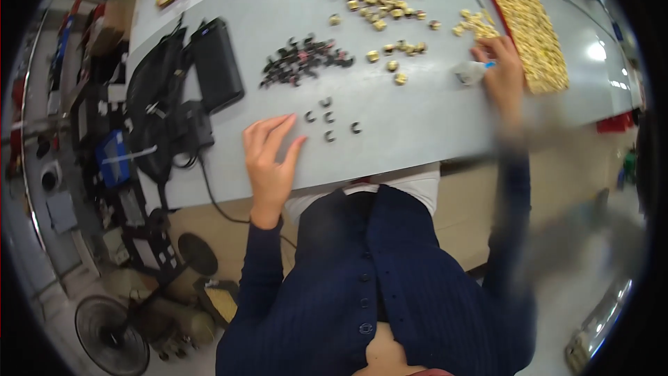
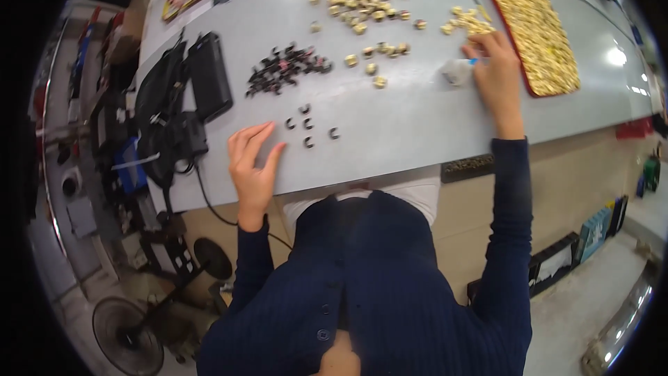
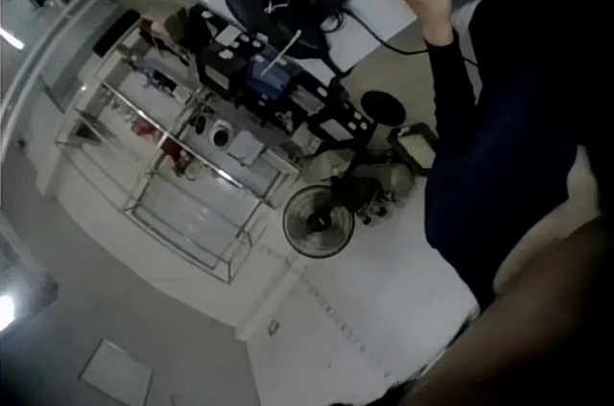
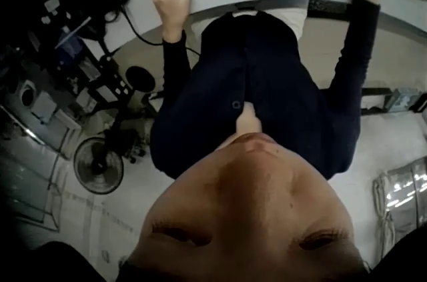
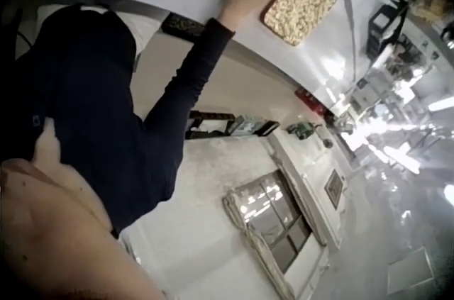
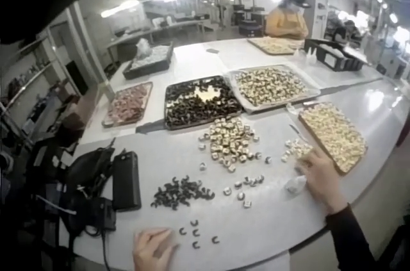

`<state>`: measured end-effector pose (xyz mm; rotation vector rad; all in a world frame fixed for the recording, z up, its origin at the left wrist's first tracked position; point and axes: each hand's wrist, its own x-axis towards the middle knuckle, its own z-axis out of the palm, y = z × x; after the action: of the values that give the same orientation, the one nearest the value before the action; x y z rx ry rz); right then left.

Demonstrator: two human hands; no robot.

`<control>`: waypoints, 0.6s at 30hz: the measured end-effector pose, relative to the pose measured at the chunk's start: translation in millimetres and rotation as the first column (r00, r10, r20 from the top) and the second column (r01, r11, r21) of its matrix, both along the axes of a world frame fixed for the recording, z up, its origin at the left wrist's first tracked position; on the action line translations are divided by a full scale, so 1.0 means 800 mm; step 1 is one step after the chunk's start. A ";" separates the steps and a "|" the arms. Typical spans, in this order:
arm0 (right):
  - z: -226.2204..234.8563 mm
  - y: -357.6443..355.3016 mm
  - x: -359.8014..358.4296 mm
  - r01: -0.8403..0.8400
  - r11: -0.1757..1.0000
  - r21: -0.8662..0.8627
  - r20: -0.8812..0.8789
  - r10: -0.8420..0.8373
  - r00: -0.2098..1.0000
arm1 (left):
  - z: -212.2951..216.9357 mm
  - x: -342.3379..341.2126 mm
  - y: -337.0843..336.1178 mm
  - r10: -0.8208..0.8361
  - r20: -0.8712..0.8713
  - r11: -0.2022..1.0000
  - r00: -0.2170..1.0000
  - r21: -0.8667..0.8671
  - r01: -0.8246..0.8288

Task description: Applying glue to small black plastic components and attaching them to gold circular bases at a workbench.

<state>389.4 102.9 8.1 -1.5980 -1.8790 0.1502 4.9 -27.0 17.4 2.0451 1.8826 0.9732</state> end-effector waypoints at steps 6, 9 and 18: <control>-0.007 0.008 0.002 -0.032 0.999 0.006 0.021 0.032 0.999 | -0.010 0.002 0.009 -0.020 0.098 1.000 0.995 0.000 0.020; -0.004 0.005 -0.004 -0.024 0.999 0.031 0.003 0.024 1.000 | -0.012 0.006 0.019 -0.061 0.072 0.997 0.996 0.047 0.057; 0.010 -0.026 0.010 0.193 0.951 0.241 -0.389 -0.087 0.917 | -0.015 0.012 0.029 -0.088 0.139 0.995 0.986 0.065 0.080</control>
<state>397.4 81.7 15.7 -1.3935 -1.4171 0.1150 14.7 -3.9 5.6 2.0111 1.7016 1.1332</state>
